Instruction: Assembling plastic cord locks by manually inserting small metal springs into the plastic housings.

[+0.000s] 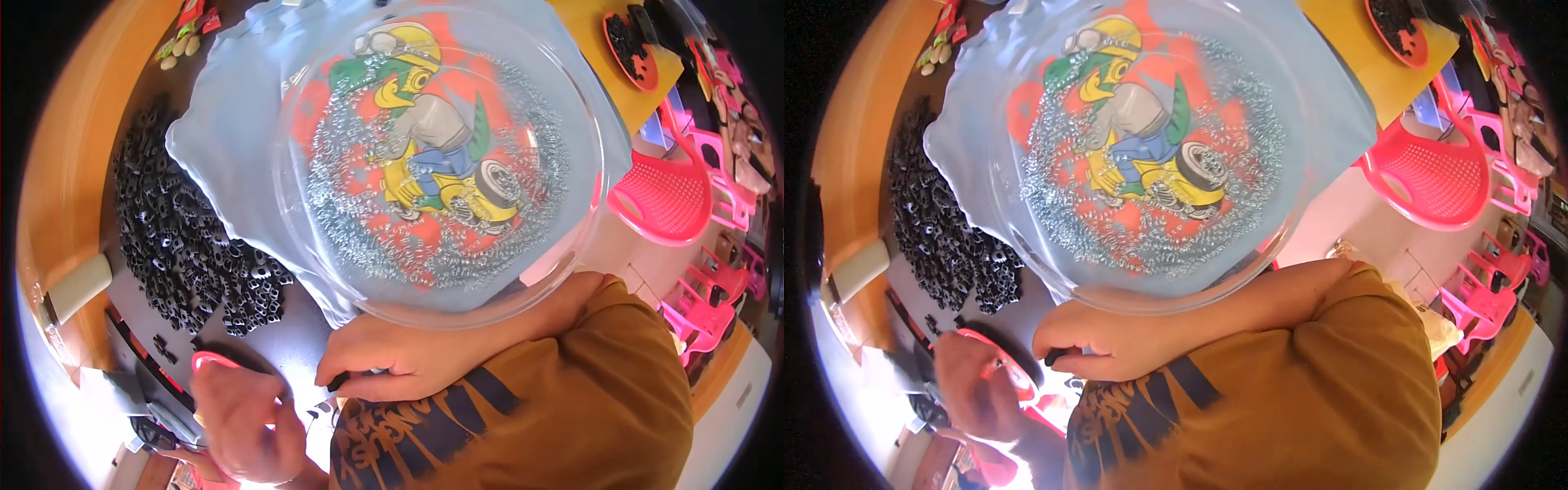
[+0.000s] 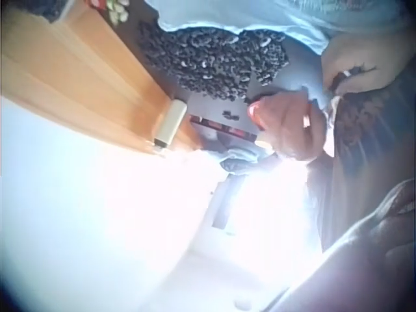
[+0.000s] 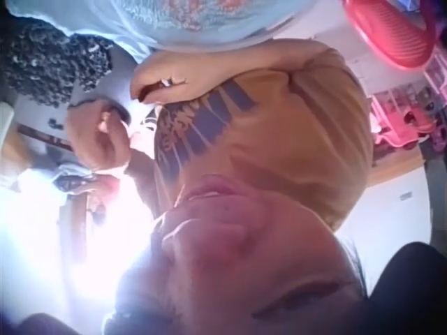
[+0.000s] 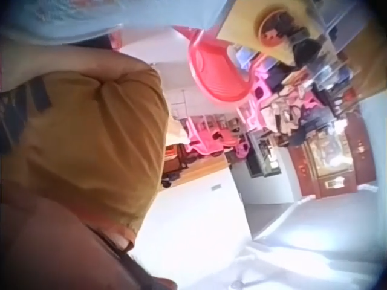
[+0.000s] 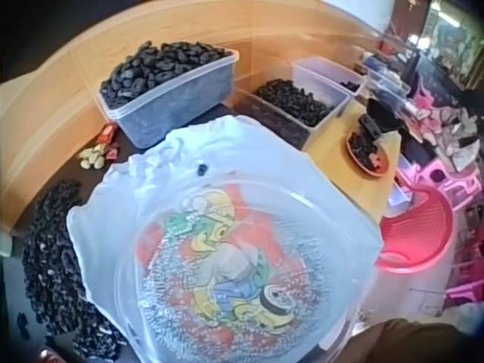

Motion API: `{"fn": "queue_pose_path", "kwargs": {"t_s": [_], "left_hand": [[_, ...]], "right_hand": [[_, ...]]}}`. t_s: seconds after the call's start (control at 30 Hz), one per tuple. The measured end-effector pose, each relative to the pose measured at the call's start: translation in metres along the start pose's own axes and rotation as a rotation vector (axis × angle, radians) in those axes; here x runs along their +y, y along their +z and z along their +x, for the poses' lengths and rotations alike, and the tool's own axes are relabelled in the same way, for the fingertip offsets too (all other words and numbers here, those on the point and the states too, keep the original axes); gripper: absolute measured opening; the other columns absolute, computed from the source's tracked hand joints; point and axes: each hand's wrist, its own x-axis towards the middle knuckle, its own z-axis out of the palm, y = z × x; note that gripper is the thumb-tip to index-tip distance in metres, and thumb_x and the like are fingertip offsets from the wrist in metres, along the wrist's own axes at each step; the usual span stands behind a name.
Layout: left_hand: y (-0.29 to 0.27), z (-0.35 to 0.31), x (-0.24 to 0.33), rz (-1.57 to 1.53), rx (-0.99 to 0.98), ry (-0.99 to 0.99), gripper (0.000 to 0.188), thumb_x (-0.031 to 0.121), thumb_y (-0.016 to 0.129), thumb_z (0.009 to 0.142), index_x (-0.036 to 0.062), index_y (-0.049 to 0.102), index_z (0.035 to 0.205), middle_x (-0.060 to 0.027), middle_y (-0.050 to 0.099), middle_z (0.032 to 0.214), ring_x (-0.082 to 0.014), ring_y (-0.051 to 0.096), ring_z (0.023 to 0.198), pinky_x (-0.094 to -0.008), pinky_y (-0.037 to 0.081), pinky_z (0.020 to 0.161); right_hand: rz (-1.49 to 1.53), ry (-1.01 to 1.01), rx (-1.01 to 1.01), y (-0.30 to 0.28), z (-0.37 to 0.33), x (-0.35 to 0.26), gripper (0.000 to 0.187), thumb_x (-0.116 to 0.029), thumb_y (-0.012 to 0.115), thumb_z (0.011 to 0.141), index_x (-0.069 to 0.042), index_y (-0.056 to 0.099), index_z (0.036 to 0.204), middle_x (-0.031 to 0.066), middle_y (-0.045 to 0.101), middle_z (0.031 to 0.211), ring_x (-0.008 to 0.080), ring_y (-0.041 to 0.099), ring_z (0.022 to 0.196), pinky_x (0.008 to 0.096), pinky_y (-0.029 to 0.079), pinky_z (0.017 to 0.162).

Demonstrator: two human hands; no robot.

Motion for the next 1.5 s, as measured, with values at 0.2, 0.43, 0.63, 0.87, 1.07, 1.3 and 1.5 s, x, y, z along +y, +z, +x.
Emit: {"fn": "queue_pose_path", "kwargs": {"t_s": [0.2, 0.43, 0.63, 0.87, 1.07, 1.3, 1.5], "left_hand": [[0.035, 0.078, 0.007, 0.283, -0.127, 0.158, 0.022, 0.001, 0.064, 0.072, 0.0005, 0.063, 0.094, -0.0115, 0.058, 0.083, -0.0271, 0.054, 0.074, -0.0387, 0.040, 0.071], [0.065, 0.126, 0.010, 0.267, -0.378, 0.195, 0.028, 0.004, 0.064, 0.075, 0.0048, 0.063, 0.104, -0.0099, 0.062, 0.095, -0.0294, 0.057, 0.089, -0.0392, 0.040, 0.082], [0.056, 0.127, 0.016, 0.329, -0.233, 0.183, 0.037, 0.006, 0.068, 0.073, 0.0040, 0.062, 0.110, -0.0125, 0.061, 0.103, -0.0316, 0.057, 0.096, -0.0400, 0.042, 0.086], [0.066, 0.121, 0.033, 0.187, -0.513, 0.061, 0.048, 0.008, 0.070, 0.070, 0.0032, 0.056, 0.116, -0.0133, 0.056, 0.112, -0.0332, 0.056, 0.095, -0.0404, 0.046, 0.080], [0.070, 0.133, 0.026, 0.185, -0.398, 0.090, 0.031, 0.007, 0.062, 0.076, 0.0014, 0.058, 0.107, -0.0144, 0.056, 0.098, -0.0348, 0.056, 0.086, -0.0409, 0.046, 0.074], [0.058, 0.131, 0.034, 0.220, -0.688, 0.152, 0.018, 0.007, 0.059, 0.078, 0.0005, 0.060, 0.094, -0.0140, 0.058, 0.089, -0.0325, 0.057, 0.082, -0.0390, 0.047, 0.068], [0.066, 0.135, 0.031, 0.334, -0.398, 0.200, 0.015, 0.007, 0.061, 0.073, 0.0009, 0.061, 0.087, -0.0128, 0.059, 0.085, -0.0304, 0.058, 0.079, -0.0404, 0.046, 0.064]], "right_hand": [[-0.118, -0.099, -0.016, 0.007, -0.005, 0.008, 0.019, -0.012, 0.058, 0.088, 0.000, 0.061, 0.102, 0.0142, 0.062, 0.088, 0.0295, 0.058, 0.074, 0.0390, 0.046, 0.067], [0.105, -0.120, 0.007, 0.013, -0.005, 0.011, 0.015, -0.015, 0.057, 0.089, -0.003, 0.064, 0.095, 0.0104, 0.062, 0.082, 0.0273, 0.056, 0.083, 0.0401, 0.045, 0.073], [0.061, -0.019, -0.048, 0.007, -0.009, 0.009, 0.018, -0.018, 0.060, 0.085, -0.006, 0.063, 0.099, 0.0115, 0.064, 0.088, 0.0279, 0.060, 0.073, 0.0399, 0.047, 0.065], [-0.033, -0.228, 0.092, 0.014, -0.006, 0.018, 0.031, -0.014, 0.060, 0.081, -0.007, 0.060, 0.112, 0.0133, 0.062, 0.088, 0.0295, 0.061, 0.074, 0.0396, 0.048, 0.066], [-0.071, -0.158, 0.011, 0.008, -0.005, 0.015, 0.032, -0.011, 0.059, 0.080, -0.007, 0.060, 0.113, 0.0137, 0.062, 0.088, 0.0291, 0.061, 0.079, 0.0395, 0.047, 0.070], [0.007, -0.266, 0.145, 0.012, -0.005, 0.013, 0.021, -0.012, 0.059, 0.082, -0.004, 0.062, 0.100, 0.0138, 0.061, 0.085, 0.0309, 0.059, 0.082, 0.0403, 0.046, 0.071], [0.009, -0.160, 0.020, 0.013, -0.006, 0.017, 0.023, -0.012, 0.059, 0.083, -0.004, 0.060, 0.105, 0.0126, 0.061, 0.093, 0.0291, 0.060, 0.082, 0.0399, 0.046, 0.071]]}}
